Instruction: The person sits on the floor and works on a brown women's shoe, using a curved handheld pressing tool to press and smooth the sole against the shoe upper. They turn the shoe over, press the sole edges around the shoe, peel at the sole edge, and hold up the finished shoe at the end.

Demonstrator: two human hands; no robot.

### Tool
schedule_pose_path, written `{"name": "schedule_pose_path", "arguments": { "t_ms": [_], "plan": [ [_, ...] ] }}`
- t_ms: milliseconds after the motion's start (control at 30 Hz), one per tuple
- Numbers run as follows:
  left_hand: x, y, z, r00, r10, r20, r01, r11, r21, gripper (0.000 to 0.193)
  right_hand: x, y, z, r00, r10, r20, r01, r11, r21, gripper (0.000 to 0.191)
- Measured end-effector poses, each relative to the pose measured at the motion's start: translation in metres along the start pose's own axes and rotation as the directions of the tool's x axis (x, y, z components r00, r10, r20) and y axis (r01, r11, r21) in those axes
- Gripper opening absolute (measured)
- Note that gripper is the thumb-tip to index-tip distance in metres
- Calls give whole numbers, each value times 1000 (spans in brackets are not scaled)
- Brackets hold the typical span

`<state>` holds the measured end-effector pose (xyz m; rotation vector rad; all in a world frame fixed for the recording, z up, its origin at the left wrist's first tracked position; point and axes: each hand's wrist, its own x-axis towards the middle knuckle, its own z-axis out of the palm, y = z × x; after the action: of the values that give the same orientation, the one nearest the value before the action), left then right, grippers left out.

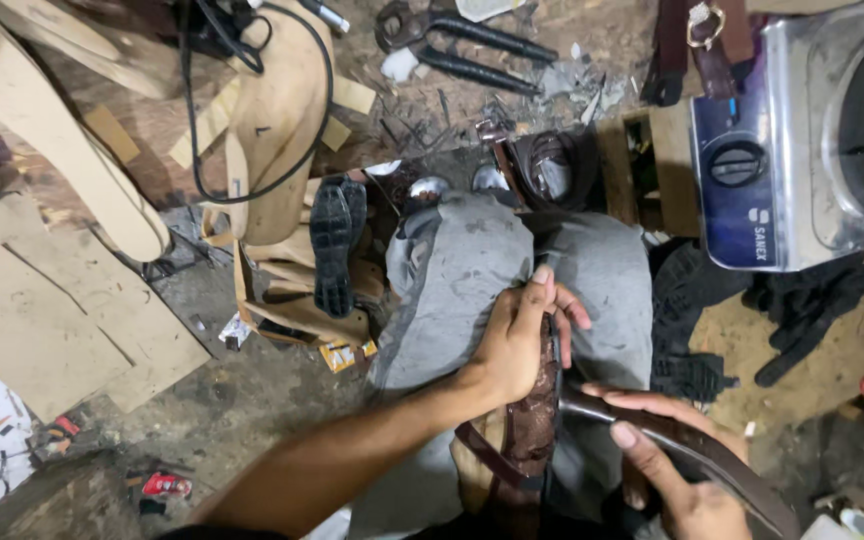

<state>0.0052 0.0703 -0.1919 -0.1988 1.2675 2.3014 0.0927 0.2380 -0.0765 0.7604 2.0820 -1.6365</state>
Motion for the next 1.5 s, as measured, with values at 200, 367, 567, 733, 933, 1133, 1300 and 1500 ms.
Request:
{"name": "schedule_pose_path", "arguments": {
  "t_ms": [200,367,567,733,933,1133,1300,1500],
  "plan": [
    [0,4,2,1000,-11,-26,12,1000,17,73,12,-25,10,999,6,-49,-11,995,-103,27],
    [-3,6,4,999,-4,-54,8,998,63,72,16,-46,8,1000,0,19,9,891,-453,27],
    [-3,12,5,996,-41,-76,49,993,104,73,17,-37,5,998,-67,5,65,932,-357,27],
    [-3,13,5,998,-11,-69,20,993,120,74,19,-36,5,997,2,-73,-14,986,-167,25],
    [-2,12,5,997,-35,-74,42,994,99,76,31,-42,2,1000,-16,5,17,980,-199,28],
    [-1,10,4,997,-15,-71,23,994,111,77,42,-53,-4,992,-76,103,107,931,-349,31],
    [-2,15,4,998,-1,-60,8,993,117,78,49,-70,4,989,-74,125,120,901,-417,31],
    [-3,11,5,998,-47,-31,46,999,-19,74,64,-83,4,976,-75,205,162,877,-452,30]
  ]
}}
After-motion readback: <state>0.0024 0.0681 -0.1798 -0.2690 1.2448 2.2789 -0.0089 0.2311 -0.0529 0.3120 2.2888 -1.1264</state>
